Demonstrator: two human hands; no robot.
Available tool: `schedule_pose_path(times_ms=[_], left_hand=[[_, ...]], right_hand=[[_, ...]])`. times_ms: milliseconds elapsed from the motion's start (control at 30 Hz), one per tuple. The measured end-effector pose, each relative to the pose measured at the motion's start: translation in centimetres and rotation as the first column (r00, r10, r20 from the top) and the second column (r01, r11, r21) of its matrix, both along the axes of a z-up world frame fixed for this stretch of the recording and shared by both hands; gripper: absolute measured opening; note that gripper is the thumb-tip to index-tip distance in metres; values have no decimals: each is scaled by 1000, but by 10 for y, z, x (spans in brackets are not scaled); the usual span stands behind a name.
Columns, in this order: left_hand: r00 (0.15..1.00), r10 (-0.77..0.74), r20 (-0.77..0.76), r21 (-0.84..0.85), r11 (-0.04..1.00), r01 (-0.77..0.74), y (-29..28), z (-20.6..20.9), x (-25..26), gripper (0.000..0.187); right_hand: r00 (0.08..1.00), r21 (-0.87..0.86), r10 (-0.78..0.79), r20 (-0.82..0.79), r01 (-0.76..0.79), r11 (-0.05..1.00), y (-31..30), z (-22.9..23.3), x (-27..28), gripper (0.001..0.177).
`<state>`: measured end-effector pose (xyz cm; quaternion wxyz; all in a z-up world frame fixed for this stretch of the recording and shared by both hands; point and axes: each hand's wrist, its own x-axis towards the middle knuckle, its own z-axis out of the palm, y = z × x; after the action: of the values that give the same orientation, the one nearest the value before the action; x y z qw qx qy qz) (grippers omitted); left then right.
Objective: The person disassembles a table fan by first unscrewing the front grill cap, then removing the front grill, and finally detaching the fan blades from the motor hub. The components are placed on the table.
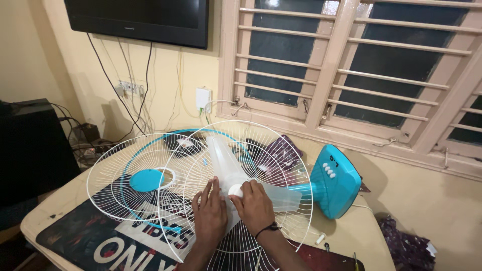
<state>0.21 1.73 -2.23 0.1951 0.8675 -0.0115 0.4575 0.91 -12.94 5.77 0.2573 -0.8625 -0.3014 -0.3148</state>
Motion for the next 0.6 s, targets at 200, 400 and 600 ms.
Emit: schedule_pose_path(times_ms=[200, 400, 600], left_hand=[[1000, -9, 17, 25, 1000, 9, 0, 0, 2, 56], [1000, -4, 19, 22, 1000, 4, 0, -1, 1, 55], [1000, -18, 5, 0, 1000, 18, 1, -2, 3, 55]], right_hand=[[1000, -11, 0, -19, 0, 1000, 0, 2, 0, 37], [989, -23, -18, -146, 14, 1000, -3, 12, -9, 39], [958, -211, 254, 131, -224, 951, -10, 17, -12, 49]])
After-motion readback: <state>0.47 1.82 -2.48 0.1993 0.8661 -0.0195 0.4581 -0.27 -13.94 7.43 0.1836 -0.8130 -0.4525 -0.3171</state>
